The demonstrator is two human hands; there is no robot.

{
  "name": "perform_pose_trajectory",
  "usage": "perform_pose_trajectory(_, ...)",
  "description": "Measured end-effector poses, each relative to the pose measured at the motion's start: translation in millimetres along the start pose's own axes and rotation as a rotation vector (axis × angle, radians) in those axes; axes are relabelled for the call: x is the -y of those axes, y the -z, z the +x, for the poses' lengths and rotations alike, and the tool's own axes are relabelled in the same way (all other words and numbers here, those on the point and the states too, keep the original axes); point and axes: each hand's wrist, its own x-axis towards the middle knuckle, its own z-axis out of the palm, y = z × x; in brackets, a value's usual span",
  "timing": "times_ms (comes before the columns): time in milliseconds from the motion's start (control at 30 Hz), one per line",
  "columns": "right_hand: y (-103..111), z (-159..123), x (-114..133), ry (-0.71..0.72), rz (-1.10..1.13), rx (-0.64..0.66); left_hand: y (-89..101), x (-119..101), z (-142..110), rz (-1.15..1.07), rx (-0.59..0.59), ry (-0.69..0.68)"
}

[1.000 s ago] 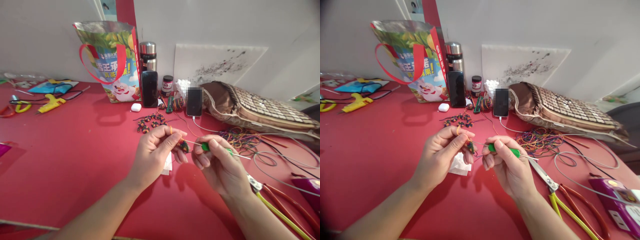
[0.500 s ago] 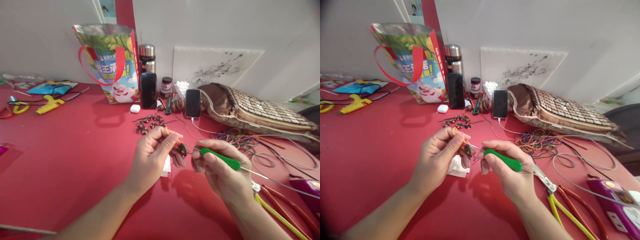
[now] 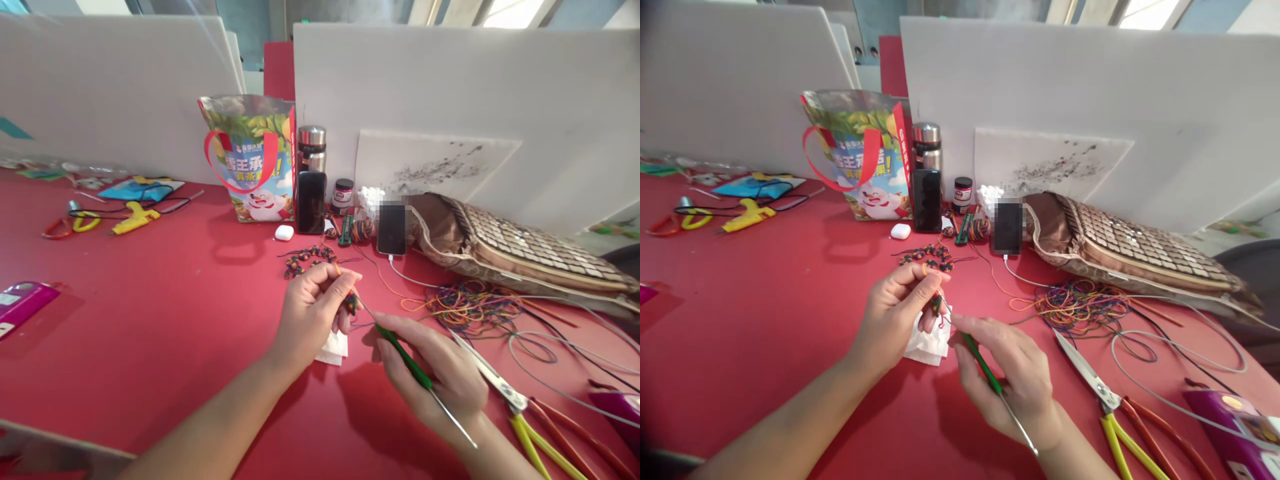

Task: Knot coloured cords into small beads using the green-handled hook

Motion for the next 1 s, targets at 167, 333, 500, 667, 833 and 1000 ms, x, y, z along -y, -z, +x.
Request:
perform_pose_trajectory(167,-12.6,-11.2,-12.1,-0.156,0.005,-0.053,1.7,0.7,4.4,-0.04,0.05,0.044)
perform_pose_trajectory(333,-12.2,-3.7,-12.9,-0.07,0.038,-0.061,-0.2,2.6,6.3,-0.131,0.007,0.116)
perform_pose_trajectory(500,-11.5,1.1,-8.8,-0.108,0.145,-0.069,-3.0,-3.9,6.2,-0.068,-0.016,0.093)
perform_pose_trajectory(667,-2.2,17.8,-0.5,-0.159,0.119,-0.075,-6.1,-21.4,4.5,0.055,-0.012,-0.041)
perform_pose_trajectory(833,8.6,40.7,14.5,0.11,-0.137,-0.052,-10.3,-24.5,1.1,0.047,-0.026,-0.13)
perform_pose_trajectory(1000,-8.3,35.3,3.4,0.351,-0.289,0.04,-10.4,-7.9,1.5,-0.081,-0.132,-0.141)
